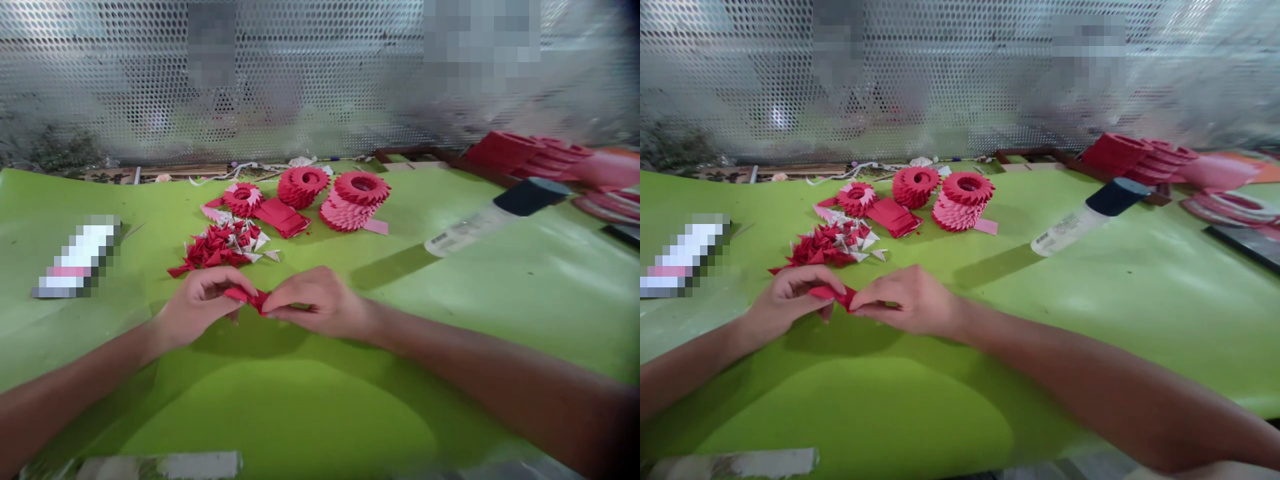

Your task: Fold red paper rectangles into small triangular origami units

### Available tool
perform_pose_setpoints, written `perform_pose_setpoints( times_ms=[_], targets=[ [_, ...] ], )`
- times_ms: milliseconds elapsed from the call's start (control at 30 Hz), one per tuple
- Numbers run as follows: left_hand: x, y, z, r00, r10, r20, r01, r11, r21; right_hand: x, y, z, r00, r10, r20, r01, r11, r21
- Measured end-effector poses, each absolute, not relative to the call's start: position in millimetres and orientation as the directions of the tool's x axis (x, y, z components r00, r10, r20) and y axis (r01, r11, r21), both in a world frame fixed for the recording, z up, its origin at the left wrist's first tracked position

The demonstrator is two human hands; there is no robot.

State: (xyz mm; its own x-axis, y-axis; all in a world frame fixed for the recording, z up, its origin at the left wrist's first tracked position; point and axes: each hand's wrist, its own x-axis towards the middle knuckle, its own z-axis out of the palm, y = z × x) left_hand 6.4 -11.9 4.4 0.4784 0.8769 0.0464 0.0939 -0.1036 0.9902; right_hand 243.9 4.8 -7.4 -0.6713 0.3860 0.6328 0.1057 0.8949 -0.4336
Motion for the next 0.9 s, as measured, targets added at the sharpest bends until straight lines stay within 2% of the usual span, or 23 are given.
perform_pose_setpoints(
  times_ms=[200,400,600,767,900],
  targets=[
    [3.9,-10.7,4.7,0.479,0.877,0.04,0.12,-0.111,0.987,241.6,3.8,-5.4,-0.656,0.559,0.507,0.109,0.735,-0.67],
    [5.0,-11.3,1.7,0.445,0.893,0.061,0.17,-0.151,0.974,237.7,-1.8,1.6,-0.569,0.799,0.193,0.223,0.375,-0.9],
    [9.3,-14.1,0.4,0.474,0.867,0.154,0.232,-0.292,0.928,233.0,-1.0,-0.4,-0.498,0.851,0.17,0.129,0.266,-0.955],
    [15.9,-15.1,1.5,0.438,0.897,0.051,0.402,-0.246,0.882,232.4,-2.5,-1.7,-0.511,0.845,0.156,0.072,0.223,-0.972],
    [17.7,-18.1,-0.9,0.549,0.835,0.027,0.495,-0.351,0.795,232.4,-3.9,-1.5,-0.547,0.826,0.134,0.088,0.216,-0.972]
  ],
)
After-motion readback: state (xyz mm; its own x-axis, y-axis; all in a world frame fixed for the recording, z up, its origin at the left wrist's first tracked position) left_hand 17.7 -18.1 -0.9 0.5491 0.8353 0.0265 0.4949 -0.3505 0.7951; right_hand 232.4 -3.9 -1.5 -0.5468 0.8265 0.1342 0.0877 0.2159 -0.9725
